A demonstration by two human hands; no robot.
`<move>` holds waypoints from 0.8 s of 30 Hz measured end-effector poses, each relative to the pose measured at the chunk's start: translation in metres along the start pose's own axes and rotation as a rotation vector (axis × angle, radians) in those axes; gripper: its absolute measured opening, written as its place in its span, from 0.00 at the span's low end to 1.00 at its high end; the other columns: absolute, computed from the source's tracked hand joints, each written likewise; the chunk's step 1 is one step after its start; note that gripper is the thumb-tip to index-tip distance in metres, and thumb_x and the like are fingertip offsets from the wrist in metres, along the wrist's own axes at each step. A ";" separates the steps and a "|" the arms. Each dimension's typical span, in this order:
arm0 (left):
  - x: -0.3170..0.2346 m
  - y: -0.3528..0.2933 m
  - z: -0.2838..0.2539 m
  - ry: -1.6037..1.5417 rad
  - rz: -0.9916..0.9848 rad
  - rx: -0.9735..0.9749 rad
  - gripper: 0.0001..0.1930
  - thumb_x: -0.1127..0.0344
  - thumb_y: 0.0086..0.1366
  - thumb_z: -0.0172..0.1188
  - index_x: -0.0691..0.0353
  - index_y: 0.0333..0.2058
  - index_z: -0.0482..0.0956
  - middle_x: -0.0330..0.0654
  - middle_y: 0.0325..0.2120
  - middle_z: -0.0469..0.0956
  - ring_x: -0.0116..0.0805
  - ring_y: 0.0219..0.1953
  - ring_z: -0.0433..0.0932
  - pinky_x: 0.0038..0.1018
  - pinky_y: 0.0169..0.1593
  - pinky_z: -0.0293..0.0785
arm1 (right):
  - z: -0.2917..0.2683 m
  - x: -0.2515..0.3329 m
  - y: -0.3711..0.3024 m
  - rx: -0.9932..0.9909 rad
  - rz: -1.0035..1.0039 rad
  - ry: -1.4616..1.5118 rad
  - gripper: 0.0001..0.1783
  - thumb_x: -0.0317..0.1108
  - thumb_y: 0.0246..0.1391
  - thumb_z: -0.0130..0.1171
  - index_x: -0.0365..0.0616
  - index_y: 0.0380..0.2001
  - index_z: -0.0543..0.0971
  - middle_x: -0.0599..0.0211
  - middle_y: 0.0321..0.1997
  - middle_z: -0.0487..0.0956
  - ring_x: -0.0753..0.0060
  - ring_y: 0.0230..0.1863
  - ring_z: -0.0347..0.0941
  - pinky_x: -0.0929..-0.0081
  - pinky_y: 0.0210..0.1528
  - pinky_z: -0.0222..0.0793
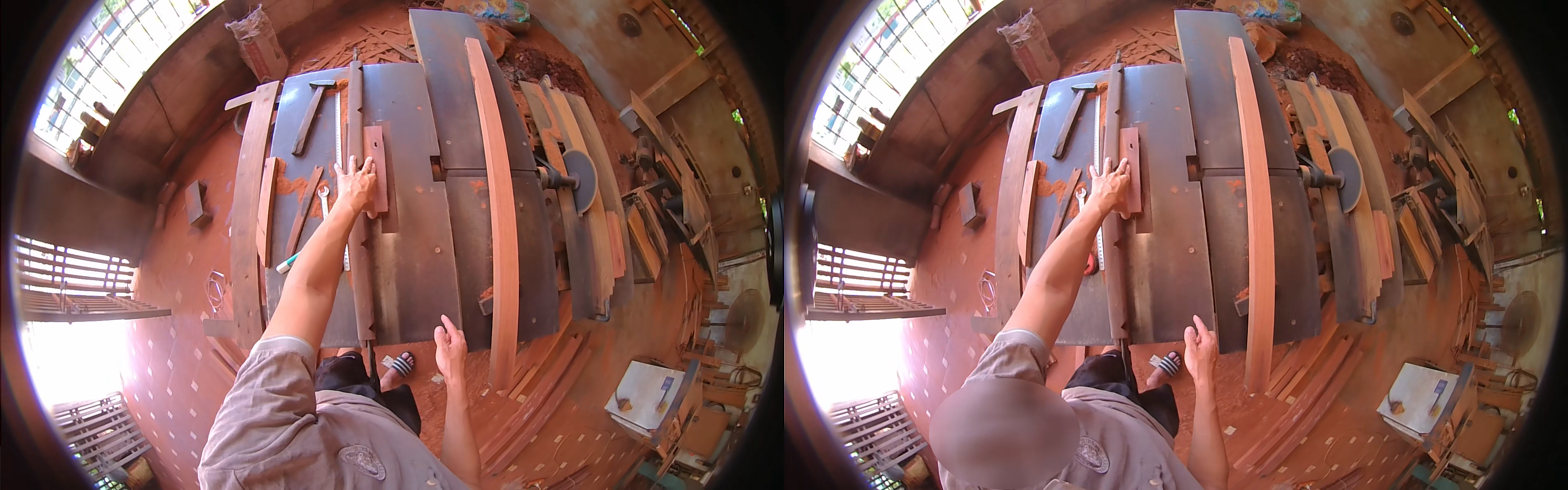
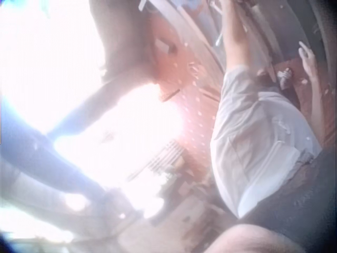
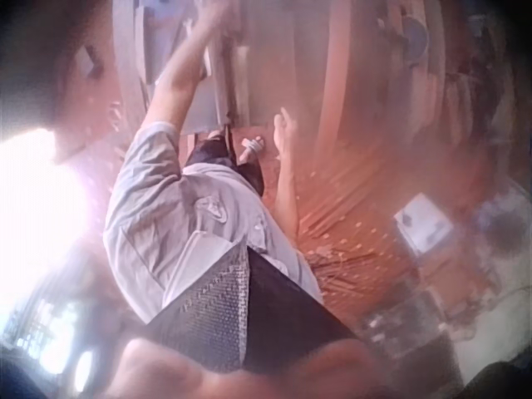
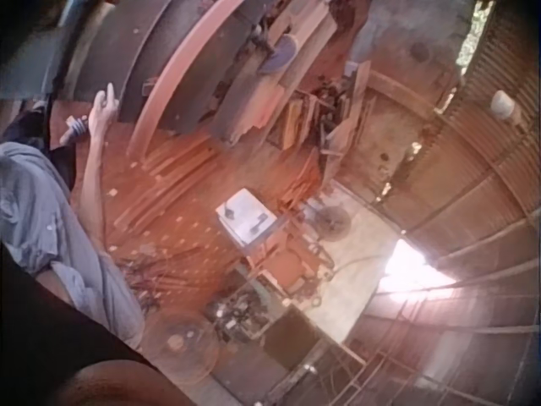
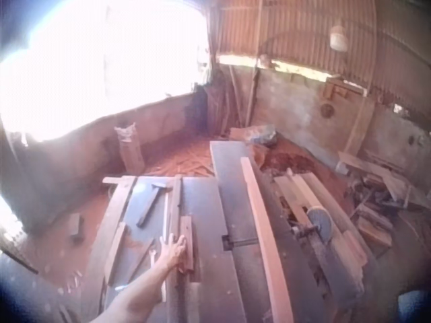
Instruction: The person repeatedly picks up wooden planks, measures them with a metal ruler, and places them back on the table saw. The person handles multiple planks one at a time, aligning the ruler along the length of each piece and then setting it down.
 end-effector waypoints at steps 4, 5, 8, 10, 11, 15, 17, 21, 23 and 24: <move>0.007 0.017 -0.004 -0.006 0.003 0.008 0.72 0.49 0.31 0.86 0.57 0.75 0.52 0.39 0.78 0.48 0.57 0.78 0.46 0.74 0.70 0.48 | -0.001 0.009 0.006 -0.009 0.012 0.013 0.30 0.54 0.67 0.58 0.44 0.63 0.78 0.63 0.33 0.71 0.68 0.34 0.67 0.69 0.43 0.69; 0.008 0.022 -0.006 -0.006 0.004 0.010 0.72 0.49 0.31 0.86 0.57 0.75 0.51 0.39 0.78 0.47 0.56 0.78 0.45 0.74 0.70 0.48 | -0.001 0.011 0.008 -0.015 0.011 0.018 0.30 0.54 0.67 0.58 0.44 0.63 0.78 0.63 0.33 0.71 0.68 0.34 0.67 0.69 0.42 0.69; 0.013 0.040 -0.014 -0.004 0.004 0.022 0.73 0.48 0.32 0.86 0.57 0.75 0.51 0.38 0.78 0.47 0.55 0.78 0.44 0.74 0.70 0.47 | -0.002 0.019 0.017 -0.036 0.016 0.015 0.30 0.53 0.67 0.58 0.43 0.62 0.78 0.63 0.33 0.71 0.68 0.34 0.67 0.69 0.42 0.69; 0.023 0.060 -0.017 -0.004 -0.003 0.008 0.73 0.47 0.32 0.86 0.57 0.75 0.51 0.37 0.78 0.47 0.55 0.78 0.45 0.74 0.70 0.48 | -0.003 0.022 0.020 -0.041 0.016 0.017 0.29 0.52 0.67 0.58 0.43 0.62 0.78 0.63 0.32 0.71 0.68 0.34 0.67 0.69 0.42 0.69; 0.028 0.071 -0.020 0.000 -0.002 -0.005 0.72 0.47 0.32 0.86 0.57 0.75 0.51 0.37 0.78 0.47 0.55 0.78 0.46 0.74 0.70 0.48 | -0.004 0.023 0.022 -0.046 0.018 0.018 0.29 0.51 0.67 0.59 0.43 0.62 0.78 0.63 0.32 0.71 0.68 0.34 0.67 0.69 0.42 0.69; 0.046 0.115 -0.035 0.024 -0.007 -0.016 0.72 0.48 0.31 0.86 0.57 0.75 0.52 0.37 0.77 0.49 0.55 0.77 0.48 0.73 0.69 0.50 | -0.010 0.026 0.027 -0.078 0.072 0.003 0.29 0.50 0.67 0.56 0.42 0.62 0.78 0.60 0.31 0.70 0.59 0.36 0.69 0.61 0.46 0.69; 0.054 0.137 -0.042 0.025 -0.004 -0.014 0.72 0.47 0.31 0.85 0.57 0.75 0.52 0.37 0.77 0.49 0.56 0.77 0.49 0.73 0.70 0.49 | -0.011 0.030 0.029 -0.093 0.107 0.004 0.29 0.50 0.67 0.56 0.42 0.62 0.78 0.59 0.31 0.70 0.59 0.36 0.69 0.62 0.46 0.69; 0.070 0.181 -0.053 0.063 0.000 -0.028 0.72 0.46 0.32 0.84 0.57 0.75 0.52 0.37 0.77 0.50 0.56 0.77 0.50 0.71 0.71 0.48 | -0.008 0.043 0.040 -0.132 0.143 -0.003 0.28 0.50 0.67 0.58 0.42 0.62 0.78 0.63 0.32 0.70 0.67 0.34 0.66 0.68 0.41 0.68; 0.076 0.200 -0.061 0.082 0.001 -0.026 0.71 0.46 0.32 0.85 0.56 0.75 0.53 0.37 0.77 0.51 0.55 0.77 0.51 0.69 0.72 0.46 | -0.007 0.052 0.046 -0.135 0.139 -0.005 0.29 0.50 0.67 0.58 0.41 0.62 0.78 0.63 0.32 0.70 0.68 0.33 0.66 0.68 0.41 0.68; 0.079 0.209 -0.065 0.082 0.005 -0.039 0.71 0.47 0.32 0.85 0.56 0.75 0.54 0.37 0.77 0.52 0.54 0.76 0.52 0.69 0.72 0.45 | -0.006 0.057 0.048 -0.136 0.137 -0.006 0.29 0.50 0.67 0.58 0.41 0.62 0.78 0.63 0.32 0.70 0.68 0.33 0.66 0.68 0.41 0.68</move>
Point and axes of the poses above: each hand's wrist, its own y-axis towards the middle knuckle, its own z-axis out of the palm, x = y × z, the point moved 7 cm from there along y, towards the middle knuckle
